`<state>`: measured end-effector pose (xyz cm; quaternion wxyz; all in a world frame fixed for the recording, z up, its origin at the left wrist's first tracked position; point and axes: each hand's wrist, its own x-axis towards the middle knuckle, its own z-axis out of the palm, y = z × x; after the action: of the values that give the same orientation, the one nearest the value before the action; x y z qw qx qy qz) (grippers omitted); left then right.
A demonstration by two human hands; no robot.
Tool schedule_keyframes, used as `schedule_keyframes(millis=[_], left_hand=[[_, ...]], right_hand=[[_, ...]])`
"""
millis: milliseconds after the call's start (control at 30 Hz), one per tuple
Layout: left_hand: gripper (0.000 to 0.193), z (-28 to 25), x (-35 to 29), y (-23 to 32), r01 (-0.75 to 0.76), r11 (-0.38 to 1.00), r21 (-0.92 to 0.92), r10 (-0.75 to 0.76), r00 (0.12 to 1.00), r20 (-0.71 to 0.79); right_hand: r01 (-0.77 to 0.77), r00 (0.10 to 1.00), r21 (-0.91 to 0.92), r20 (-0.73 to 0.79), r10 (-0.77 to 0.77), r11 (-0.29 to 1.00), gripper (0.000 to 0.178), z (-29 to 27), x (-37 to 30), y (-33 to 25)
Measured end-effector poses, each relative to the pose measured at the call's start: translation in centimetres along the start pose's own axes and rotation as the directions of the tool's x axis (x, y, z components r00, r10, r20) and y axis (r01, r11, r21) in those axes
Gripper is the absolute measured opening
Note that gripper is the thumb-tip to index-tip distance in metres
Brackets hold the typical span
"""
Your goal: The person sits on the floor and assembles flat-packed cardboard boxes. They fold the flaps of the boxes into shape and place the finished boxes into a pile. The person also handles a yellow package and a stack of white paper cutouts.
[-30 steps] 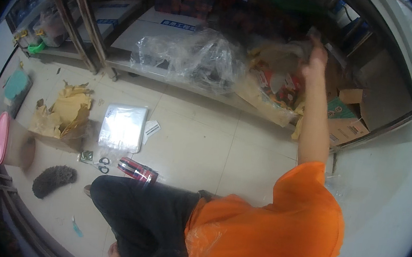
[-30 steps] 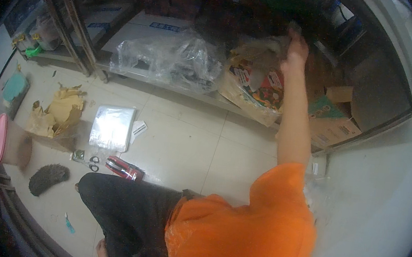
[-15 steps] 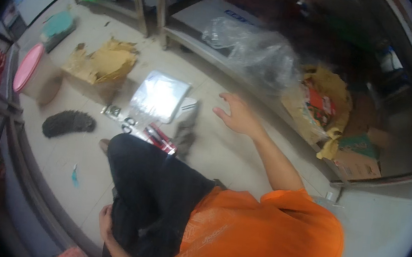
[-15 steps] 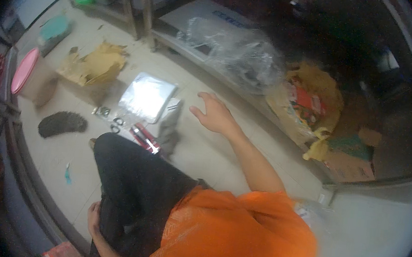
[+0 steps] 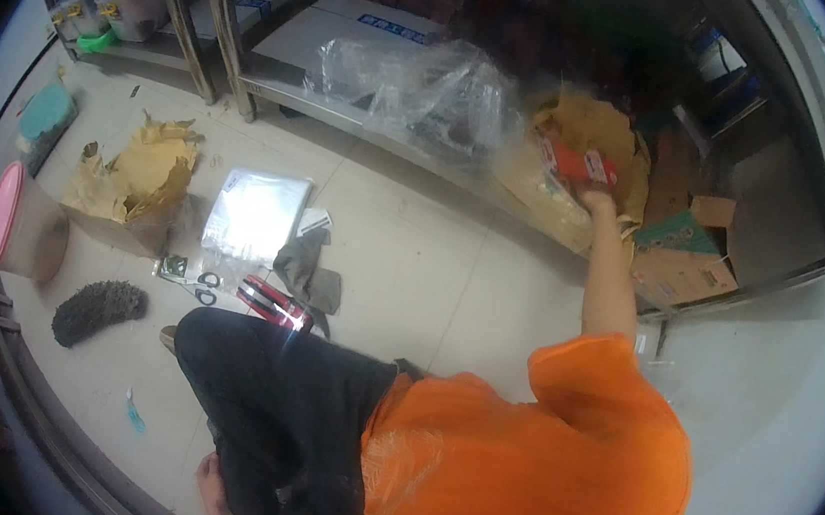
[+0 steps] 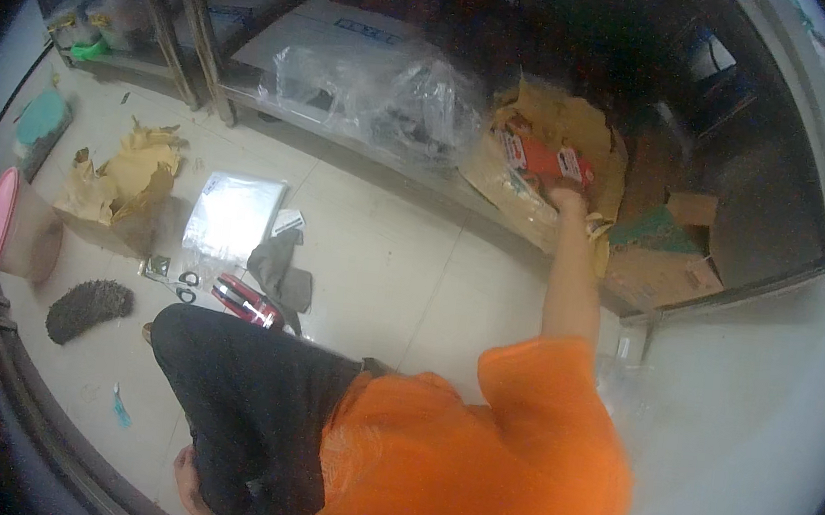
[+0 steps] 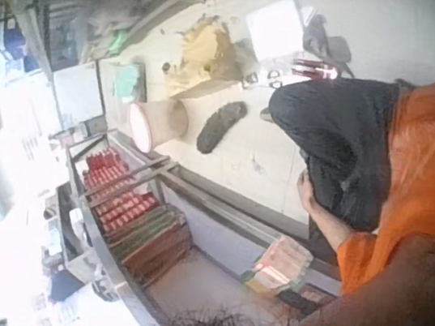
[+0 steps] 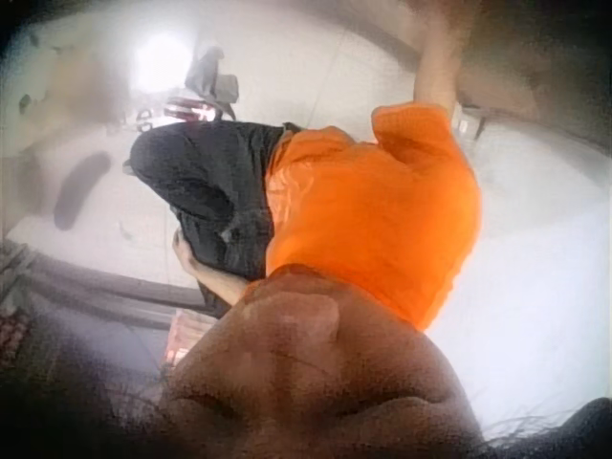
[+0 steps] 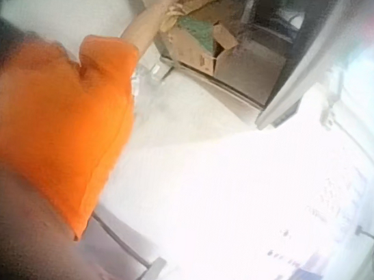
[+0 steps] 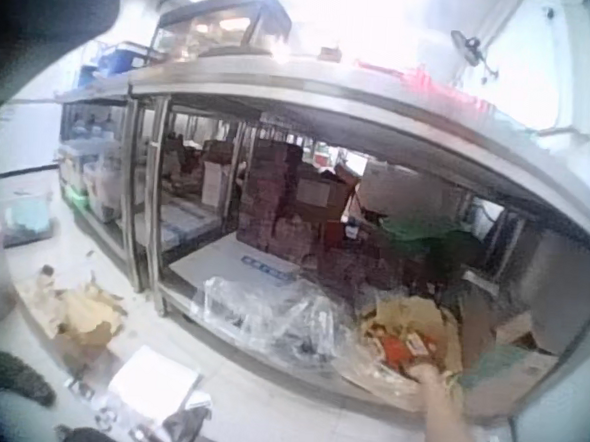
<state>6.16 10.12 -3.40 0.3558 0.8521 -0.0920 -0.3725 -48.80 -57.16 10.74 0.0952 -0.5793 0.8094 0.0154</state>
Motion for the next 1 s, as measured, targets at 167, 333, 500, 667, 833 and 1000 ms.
schedule_keyframes(millis=[167,333,500,667,833,1000], left_hand=[[0.035,-0.3,0.4,-1.3,-0.008,0.999,-0.053,0.01,1.0,0.027],[0.036,0.1,3.6,-5.6,0.028,0.992,-0.119,-0.023,0.999,0.044],[0.035,-1.0,0.4,-2.8,0.059,0.994,-0.097,-0.062,0.998,-0.029],[0.036,0.0,0.8,-2.5,0.075,0.993,-0.087,-0.075,0.997,-0.005],[0.036,0.5,0.5,-2.8,0.09,0.992,-0.083,-0.09,0.996,0.005],[0.036,0.3,0.2,-2.9,0.093,0.992,-0.08,-0.094,0.996,-0.002]], right_hand=[[0.006,0.99,0.26,0.134,-0.042,0.966,0.053,-0.8,3.0,1.4],[-0.143,0.967,0.423,0.253,0.034,0.895,0.042,0.9,10.2,7.8],[0.048,0.995,-0.008,0.085,-0.047,0.999,0.043,1.6,5.0,1.6],[0.108,0.786,-0.275,-0.565,-0.251,0.955,0.052,0.0,-12.0,-3.7],[0.25,0.433,-0.508,-0.703,-0.564,0.824,0.035,2.4,-13.9,-0.1],[0.58,0.452,-0.437,-0.53,-0.718,0.688,0.025,4.8,-14.8,1.3]])
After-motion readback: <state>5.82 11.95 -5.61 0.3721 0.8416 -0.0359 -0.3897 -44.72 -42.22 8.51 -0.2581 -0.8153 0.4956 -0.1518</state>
